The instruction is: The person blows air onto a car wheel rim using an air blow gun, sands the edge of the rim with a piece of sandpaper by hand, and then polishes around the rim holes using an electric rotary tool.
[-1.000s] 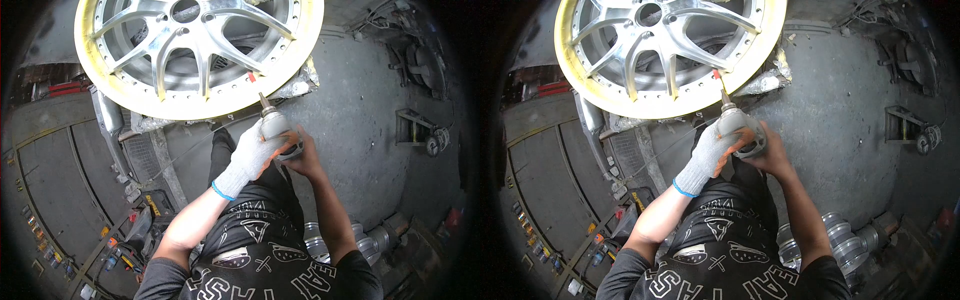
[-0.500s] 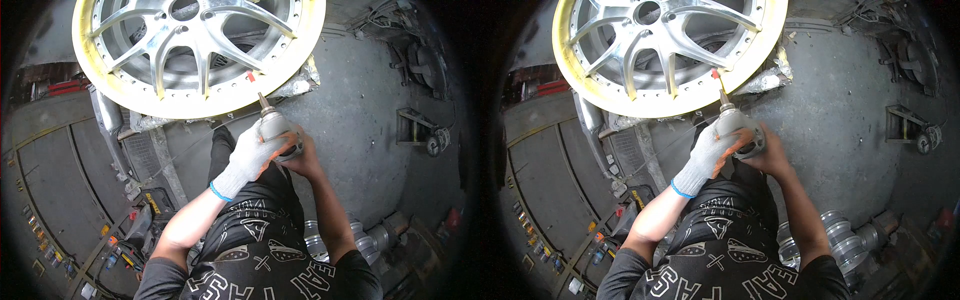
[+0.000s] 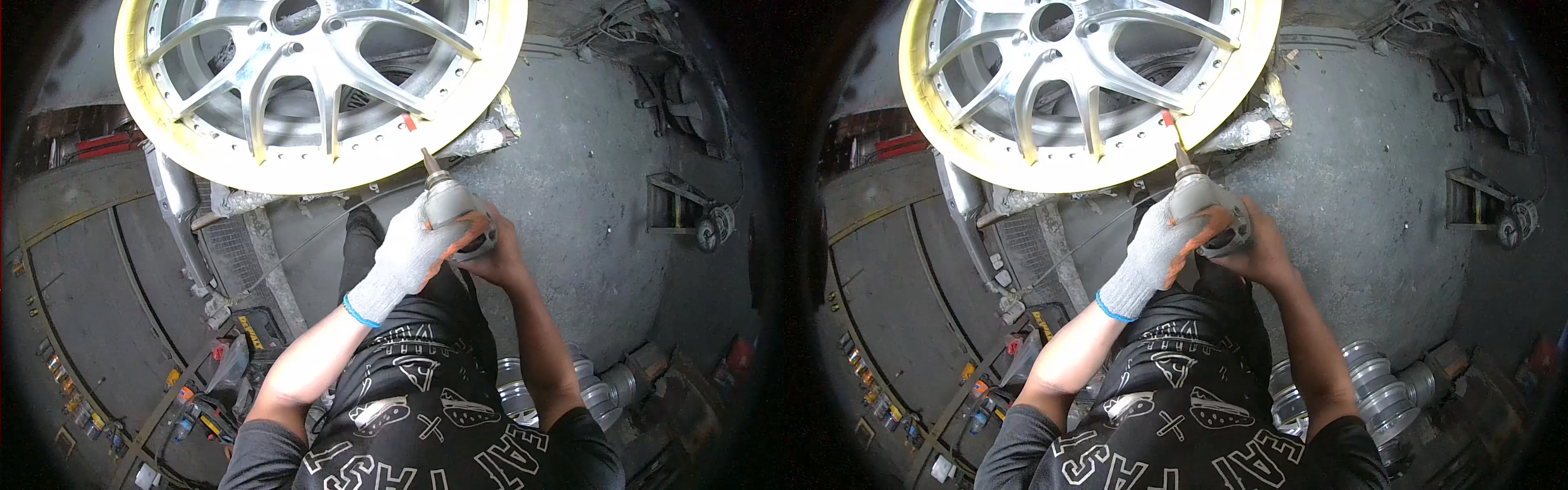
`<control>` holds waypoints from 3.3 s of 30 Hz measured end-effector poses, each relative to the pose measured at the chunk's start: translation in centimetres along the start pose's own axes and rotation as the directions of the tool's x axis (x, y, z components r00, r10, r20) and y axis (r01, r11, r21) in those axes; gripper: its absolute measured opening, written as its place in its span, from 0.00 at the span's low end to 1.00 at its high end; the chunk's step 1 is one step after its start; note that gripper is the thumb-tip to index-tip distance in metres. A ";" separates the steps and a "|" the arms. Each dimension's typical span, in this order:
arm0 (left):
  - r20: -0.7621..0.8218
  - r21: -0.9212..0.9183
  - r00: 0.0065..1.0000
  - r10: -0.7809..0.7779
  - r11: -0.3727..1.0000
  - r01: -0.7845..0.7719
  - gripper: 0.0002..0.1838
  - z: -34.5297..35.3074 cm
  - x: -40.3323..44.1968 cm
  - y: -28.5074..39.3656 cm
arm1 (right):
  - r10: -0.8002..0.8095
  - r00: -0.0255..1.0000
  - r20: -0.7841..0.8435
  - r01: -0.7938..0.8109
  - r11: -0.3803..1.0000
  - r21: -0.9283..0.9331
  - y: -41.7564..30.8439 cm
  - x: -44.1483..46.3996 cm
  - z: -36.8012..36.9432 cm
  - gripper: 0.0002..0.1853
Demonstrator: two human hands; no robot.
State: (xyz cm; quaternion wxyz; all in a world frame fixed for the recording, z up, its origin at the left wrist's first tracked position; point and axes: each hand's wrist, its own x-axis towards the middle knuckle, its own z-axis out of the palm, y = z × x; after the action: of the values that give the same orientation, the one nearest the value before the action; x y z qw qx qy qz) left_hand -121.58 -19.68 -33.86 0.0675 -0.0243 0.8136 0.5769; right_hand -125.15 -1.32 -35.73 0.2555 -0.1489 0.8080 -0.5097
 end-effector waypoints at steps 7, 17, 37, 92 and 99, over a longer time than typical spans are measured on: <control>0.302 -0.731 0.749 -0.590 0.361 0.579 0.19 -1.7 -0.4 3.3 | -0.089 0.996 0.010 0.090 0.992 -0.085 -0.7 0.3 0.4 0.39; 0.409 -0.913 0.898 -0.161 -0.062 0.404 0.19 -1.5 -0.5 -0.3 | -0.027 1.000 0.011 0.028 0.997 -0.073 -1.3 0.7 -0.2 0.37; 0.179 -0.795 0.928 -0.327 0.507 0.332 0.22 -0.7 -0.8 0.0 | -0.002 1.000 -0.003 0.002 0.993 -0.117 -1.9 0.6 0.4 0.39; 0.105 -0.764 0.846 -0.523 0.502 0.405 0.27 -5.9 -5.2 -0.9 | -0.029 0.998 0.057 0.029 1.000 0.007 -4.2 1.2 7.2 0.38; 0.152 -0.686 0.812 -0.563 0.532 0.497 0.26 -5.5 -5.2 -1.7 | -0.087 0.996 0.012 0.088 0.996 -0.005 -3.8 1.0 7.0 0.35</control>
State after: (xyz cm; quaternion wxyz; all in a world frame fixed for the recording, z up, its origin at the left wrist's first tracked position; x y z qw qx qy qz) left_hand -116.73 -25.64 -32.96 0.1892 -0.3186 0.4892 0.7895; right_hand -122.12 -8.77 -35.00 0.2371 -0.1878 0.8007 -0.5171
